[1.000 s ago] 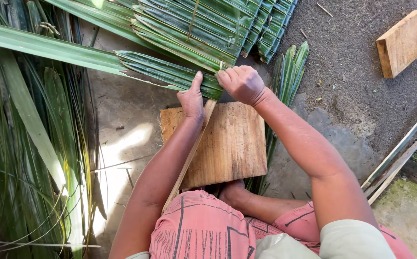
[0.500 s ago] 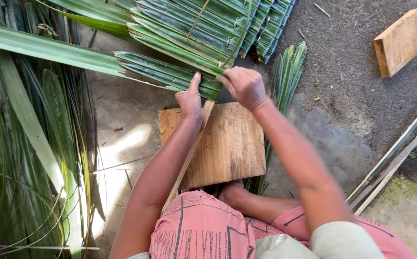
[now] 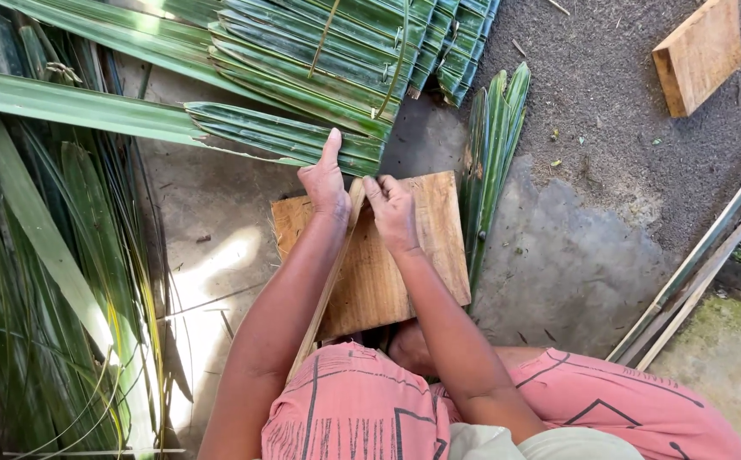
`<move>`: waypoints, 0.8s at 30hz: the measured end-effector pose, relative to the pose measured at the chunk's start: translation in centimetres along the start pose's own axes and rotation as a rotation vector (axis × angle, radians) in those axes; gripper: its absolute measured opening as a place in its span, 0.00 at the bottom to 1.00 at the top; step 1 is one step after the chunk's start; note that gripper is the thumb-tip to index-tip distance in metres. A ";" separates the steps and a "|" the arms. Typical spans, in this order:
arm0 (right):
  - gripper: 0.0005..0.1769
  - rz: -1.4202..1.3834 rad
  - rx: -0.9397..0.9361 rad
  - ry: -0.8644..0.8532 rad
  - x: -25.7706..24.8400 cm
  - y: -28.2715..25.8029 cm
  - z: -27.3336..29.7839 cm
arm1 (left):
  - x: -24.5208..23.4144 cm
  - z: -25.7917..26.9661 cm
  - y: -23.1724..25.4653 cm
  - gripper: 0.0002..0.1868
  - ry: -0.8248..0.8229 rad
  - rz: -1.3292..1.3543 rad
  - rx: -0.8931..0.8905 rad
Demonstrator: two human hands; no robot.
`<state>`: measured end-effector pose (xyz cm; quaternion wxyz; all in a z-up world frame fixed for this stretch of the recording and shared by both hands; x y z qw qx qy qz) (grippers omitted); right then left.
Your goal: Weaving palm leaves by folding them over a wooden slat and securing them with a thin fiber to create a thatched panel.
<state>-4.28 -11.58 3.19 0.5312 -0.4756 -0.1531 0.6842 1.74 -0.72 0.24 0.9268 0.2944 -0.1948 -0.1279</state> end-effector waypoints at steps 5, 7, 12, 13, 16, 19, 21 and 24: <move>0.20 -0.054 0.049 -0.025 0.5 1.1 -0.1 | 0.2 0.3 0.3 0.21 0.008 -0.005 0.004; 0.20 -0.059 0.046 -0.013 0.9 0.6 0.4 | 0.0 0.2 0.3 0.21 0.014 -0.010 0.017; 0.19 -0.160 0.061 0.159 0.7 -3.0 1.3 | 1.3 1.7 1.8 0.22 -0.018 -0.086 0.007; 0.19 -0.160 0.062 0.161 0.9 -3.0 1.2 | 1.2 1.5 1.8 0.22 -0.019 -0.088 0.006; 0.19 -0.205 0.079 0.175 1.2 -2.6 0.7 | 1.3 1.2 1.8 0.23 -0.072 -0.131 0.017; 0.20 -0.205 0.080 0.174 1.6 -2.1 0.1 | 1.2 0.3 1.1 0.22 -0.099 -0.150 0.028; 0.20 -0.234 0.069 0.210 1.7 -1.9 -0.3 | 0.4 -1.3 -0.4 0.22 -0.123 -0.157 0.025; 0.20 -0.229 0.055 0.212 1.4 -2.0 -0.8 | 1.5 -0.6 0.5 0.21 -0.163 -0.151 0.017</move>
Point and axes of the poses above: each hand's wrist, its own z-axis away from the middle knuckle, its own x-axis out of the palm, y = z × x, the point moved 3 cm from there along -z, towards the middle knuckle, and after that the axes turned 15 degrees about z, right-handed, at the moved point
